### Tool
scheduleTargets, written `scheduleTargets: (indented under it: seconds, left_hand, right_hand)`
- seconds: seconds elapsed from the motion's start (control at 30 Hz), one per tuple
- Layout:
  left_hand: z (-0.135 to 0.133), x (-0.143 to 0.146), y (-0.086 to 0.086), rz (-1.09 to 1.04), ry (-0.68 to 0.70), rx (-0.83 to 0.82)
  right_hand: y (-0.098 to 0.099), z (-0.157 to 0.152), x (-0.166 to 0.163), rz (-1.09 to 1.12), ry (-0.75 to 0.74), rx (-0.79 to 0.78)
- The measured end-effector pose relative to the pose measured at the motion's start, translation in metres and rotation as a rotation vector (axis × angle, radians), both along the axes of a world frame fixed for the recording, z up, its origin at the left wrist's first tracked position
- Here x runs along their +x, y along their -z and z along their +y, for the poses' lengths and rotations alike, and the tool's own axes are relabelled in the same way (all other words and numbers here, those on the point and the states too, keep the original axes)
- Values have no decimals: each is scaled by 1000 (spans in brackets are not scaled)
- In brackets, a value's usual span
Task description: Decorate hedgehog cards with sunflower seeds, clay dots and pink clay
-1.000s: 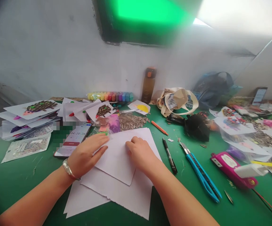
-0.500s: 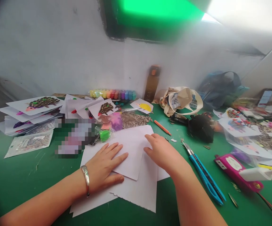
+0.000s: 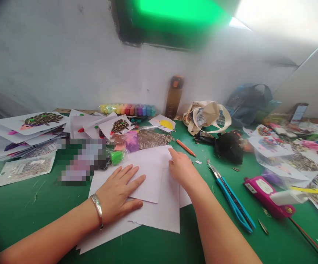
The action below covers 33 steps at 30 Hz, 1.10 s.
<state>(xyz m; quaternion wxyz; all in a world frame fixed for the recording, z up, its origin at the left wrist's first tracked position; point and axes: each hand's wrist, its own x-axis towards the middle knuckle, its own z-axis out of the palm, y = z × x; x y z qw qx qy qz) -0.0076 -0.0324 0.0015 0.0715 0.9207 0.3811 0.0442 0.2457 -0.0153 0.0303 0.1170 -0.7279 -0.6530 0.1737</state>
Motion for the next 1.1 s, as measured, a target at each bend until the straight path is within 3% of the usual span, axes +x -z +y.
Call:
scheduleTargets:
  seconds: [0.3,0.37,0.53,0.77,1.0,1.1]
  left_hand:
    - [-1,1,-9,54,-52,-2]
    - [-2,3,-14,85,-56,-29]
    - [-4,5,-19,77,-65,-31]
    - [-6,6,-20,110,-58,1]
    - [-9,6,-23,77,-42,-6]
    - [-9,7,-24,100,-14,-25]
  right_hand:
    - [-14,-12,2,30,-10,-148]
    - [-15,-11,0,-19,-17,-124]
    - [-10,-7,-4,-88,-144,122]
    - [3,0,5,-14,-204,4]
    - [-4,-2,4,25,-162,-46]
    - [-10,-5,2,-72,-133,-21]
